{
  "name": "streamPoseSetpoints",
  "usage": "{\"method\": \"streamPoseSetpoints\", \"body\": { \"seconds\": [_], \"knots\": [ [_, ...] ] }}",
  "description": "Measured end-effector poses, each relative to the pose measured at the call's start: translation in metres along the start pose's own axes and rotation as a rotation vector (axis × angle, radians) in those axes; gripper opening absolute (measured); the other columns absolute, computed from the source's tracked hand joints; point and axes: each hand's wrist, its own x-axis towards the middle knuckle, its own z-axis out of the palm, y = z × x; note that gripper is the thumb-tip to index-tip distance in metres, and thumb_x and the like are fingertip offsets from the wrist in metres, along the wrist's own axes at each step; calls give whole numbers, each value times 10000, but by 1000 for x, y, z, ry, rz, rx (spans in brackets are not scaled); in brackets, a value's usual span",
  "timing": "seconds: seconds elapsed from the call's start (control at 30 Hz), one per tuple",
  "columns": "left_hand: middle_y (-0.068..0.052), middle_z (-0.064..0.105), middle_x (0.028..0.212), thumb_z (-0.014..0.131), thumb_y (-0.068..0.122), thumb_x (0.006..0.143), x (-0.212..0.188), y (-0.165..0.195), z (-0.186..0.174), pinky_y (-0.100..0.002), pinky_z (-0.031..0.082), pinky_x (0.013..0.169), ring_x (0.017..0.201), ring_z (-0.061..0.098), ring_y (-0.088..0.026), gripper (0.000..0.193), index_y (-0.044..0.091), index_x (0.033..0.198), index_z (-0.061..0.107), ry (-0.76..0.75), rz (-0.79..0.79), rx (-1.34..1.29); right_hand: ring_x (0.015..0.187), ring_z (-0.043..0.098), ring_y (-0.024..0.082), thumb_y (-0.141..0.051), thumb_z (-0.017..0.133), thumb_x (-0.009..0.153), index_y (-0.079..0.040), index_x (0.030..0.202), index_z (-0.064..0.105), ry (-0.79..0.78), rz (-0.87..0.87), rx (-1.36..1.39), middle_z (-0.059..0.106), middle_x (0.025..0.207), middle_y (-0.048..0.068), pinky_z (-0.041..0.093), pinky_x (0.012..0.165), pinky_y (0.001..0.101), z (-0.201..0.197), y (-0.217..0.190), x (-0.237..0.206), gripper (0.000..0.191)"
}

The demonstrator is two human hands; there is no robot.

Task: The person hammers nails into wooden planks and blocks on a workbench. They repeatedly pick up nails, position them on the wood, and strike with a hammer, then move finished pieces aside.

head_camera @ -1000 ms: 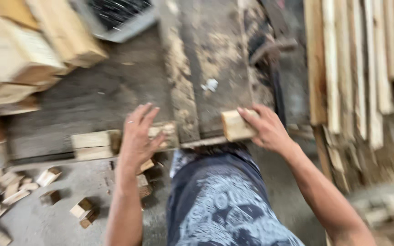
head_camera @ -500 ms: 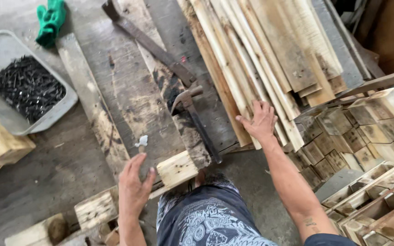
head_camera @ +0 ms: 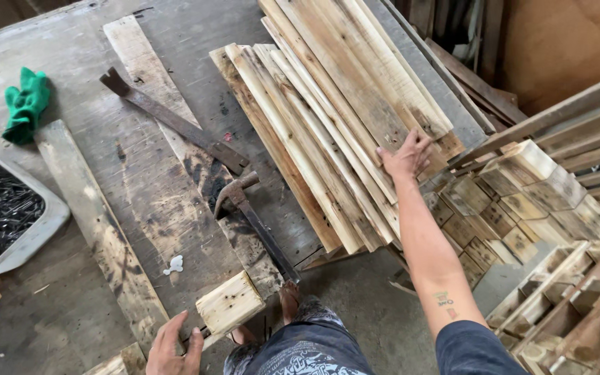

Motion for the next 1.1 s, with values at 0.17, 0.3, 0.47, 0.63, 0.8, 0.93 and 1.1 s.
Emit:
{"method": "streamPoseSetpoints", "body": {
  "seconds": [0.17, 0.3, 0.47, 0.63, 0.8, 0.93, 1.1],
  "knots": [
    [-120, 717, 1225, 758, 281, 814, -11, 3, 0, -406, 577, 929, 1137, 711, -293, 450, 162, 1245, 709, 8, -79, -1, 1217, 481, 419, -450, 968, 657, -78, 1282, 490, 83, -159, -208, 458, 1325, 174, 421, 969, 581, -13, -16, 0, 870],
    [-126, 721, 1217, 759, 269, 813, -15, 15, -7, -416, 561, 942, 1142, 702, -307, 439, 144, 1231, 710, 33, -57, 4, 1083, 650, 411, -293, 892, 832, -98, 1277, 581, 130, -451, -22, 653, 1192, 168, 506, 858, 559, 3, -6, -7, 577],
    [-116, 738, 1186, 750, 228, 806, -22, 39, -23, -387, 565, 926, 1112, 713, -282, 409, 121, 1200, 723, 152, -87, -53, 945, 694, 325, -177, 812, 927, -4, 1192, 663, -5, -536, 647, 712, 1079, 167, 553, 798, 415, 3, 17, -13, 350],
    [-77, 745, 1159, 676, 135, 912, -3, 62, -31, -306, 555, 933, 1063, 714, -158, 348, 36, 1245, 668, 163, -235, -660, 949, 690, 173, -104, 648, 1082, 24, 1171, 645, -605, -187, 1446, 714, 1081, 86, 578, 846, 301, -20, 47, -52, 156],
    [-146, 730, 1172, 606, 151, 1008, 39, 73, -34, -325, 572, 892, 987, 697, -184, 384, -20, 1352, 616, 170, -289, -954, 936, 720, 158, -250, 569, 1061, 5, 1191, 668, -932, -32, 1435, 743, 1086, 87, 597, 834, 303, -13, 56, -109, 303],
    [-112, 701, 1253, 484, 352, 1039, 62, 61, -41, -408, 552, 951, 1114, 681, -251, 477, 63, 1419, 478, 191, -384, -1458, 921, 686, 156, -362, 581, 1077, 31, 1209, 697, -1096, -199, 1286, 742, 1067, 97, 569, 811, 320, 14, 50, -134, 431],
    [-208, 653, 1231, 442, 447, 1131, 51, 14, -31, -511, 536, 1012, 1102, 652, -335, 558, -56, 1366, 493, 320, -232, -1620, 957, 654, 143, -405, 605, 1075, 19, 1216, 733, -1144, -613, 793, 736, 1035, 74, 535, 845, 302, 45, 22, -153, 465]
  ]
}}
